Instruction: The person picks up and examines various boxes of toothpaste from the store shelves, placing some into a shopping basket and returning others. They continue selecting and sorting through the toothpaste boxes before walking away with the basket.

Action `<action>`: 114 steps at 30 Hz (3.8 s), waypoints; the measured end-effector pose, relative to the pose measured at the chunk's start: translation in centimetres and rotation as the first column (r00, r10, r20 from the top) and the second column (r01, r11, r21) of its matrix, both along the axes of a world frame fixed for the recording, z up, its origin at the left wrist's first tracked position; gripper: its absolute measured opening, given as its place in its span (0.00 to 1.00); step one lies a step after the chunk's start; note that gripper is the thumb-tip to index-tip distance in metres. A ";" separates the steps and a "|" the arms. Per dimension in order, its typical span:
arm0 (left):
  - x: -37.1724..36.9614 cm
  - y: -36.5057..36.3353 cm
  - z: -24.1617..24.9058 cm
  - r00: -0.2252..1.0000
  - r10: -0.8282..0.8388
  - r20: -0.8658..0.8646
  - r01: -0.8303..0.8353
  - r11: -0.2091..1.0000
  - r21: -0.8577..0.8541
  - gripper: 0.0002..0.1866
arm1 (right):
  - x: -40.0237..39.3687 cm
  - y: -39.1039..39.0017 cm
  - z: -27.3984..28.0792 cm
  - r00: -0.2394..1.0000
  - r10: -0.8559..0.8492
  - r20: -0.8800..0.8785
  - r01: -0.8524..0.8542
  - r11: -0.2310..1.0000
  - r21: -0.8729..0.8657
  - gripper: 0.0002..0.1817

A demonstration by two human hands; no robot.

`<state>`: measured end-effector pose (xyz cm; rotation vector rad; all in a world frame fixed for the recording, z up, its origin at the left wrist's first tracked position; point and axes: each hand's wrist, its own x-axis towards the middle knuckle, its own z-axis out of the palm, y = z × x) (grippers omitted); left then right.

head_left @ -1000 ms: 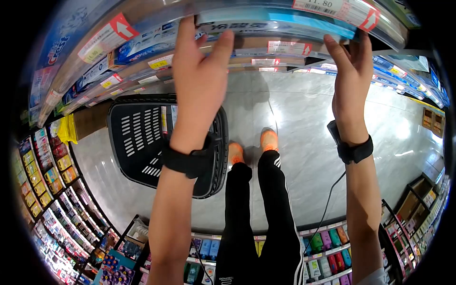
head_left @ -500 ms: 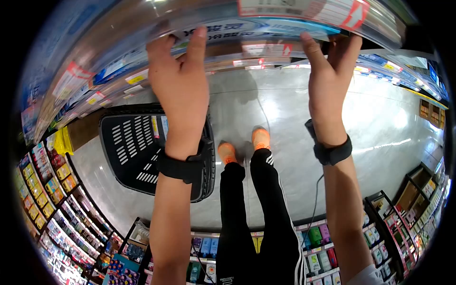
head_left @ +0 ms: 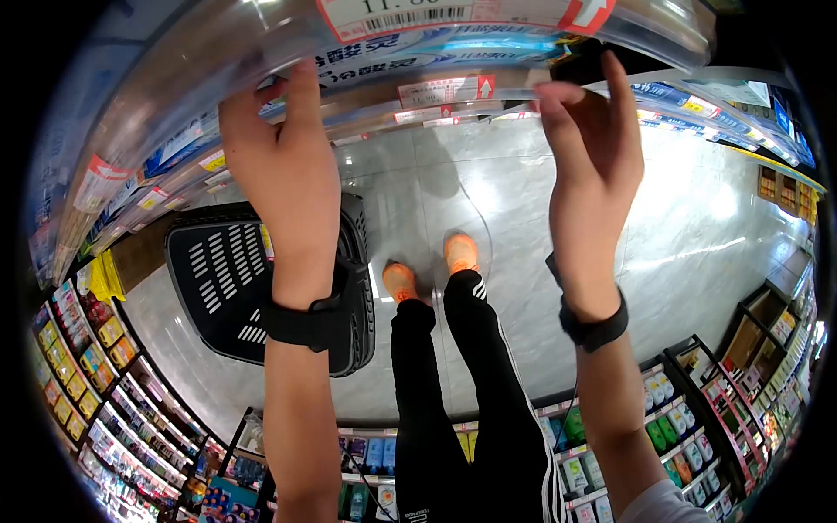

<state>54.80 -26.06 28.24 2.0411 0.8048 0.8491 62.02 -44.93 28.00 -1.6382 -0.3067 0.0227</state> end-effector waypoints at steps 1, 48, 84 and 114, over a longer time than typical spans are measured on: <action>0.0 0.1 0.1 1.000 0.000 0.003 0.000 0.998 0.062 0.20 | 0.2 0.0 -0.1 0.999 0.033 -0.039 -0.034 0.999 -0.009 0.33; 0.1 -2.0 0.6 0.997 -0.013 0.080 0.041 0.931 -0.361 0.19 | -0.8 0.7 -2.1 0.998 0.058 -0.002 -0.058 0.994 0.097 0.34; -41.6 -0.7 -8.6 0.810 -0.476 -0.342 0.134 0.718 -0.683 0.12 | -28.5 16.9 -13.2 0.449 0.445 -0.775 -0.841 0.503 -0.199 0.15; -47.8 21.7 -7.9 0.956 0.264 -0.127 -0.230 0.407 -0.884 0.26 | -41.5 31.5 -7.3 0.408 0.650 -0.641 -0.878 0.086 -0.471 0.44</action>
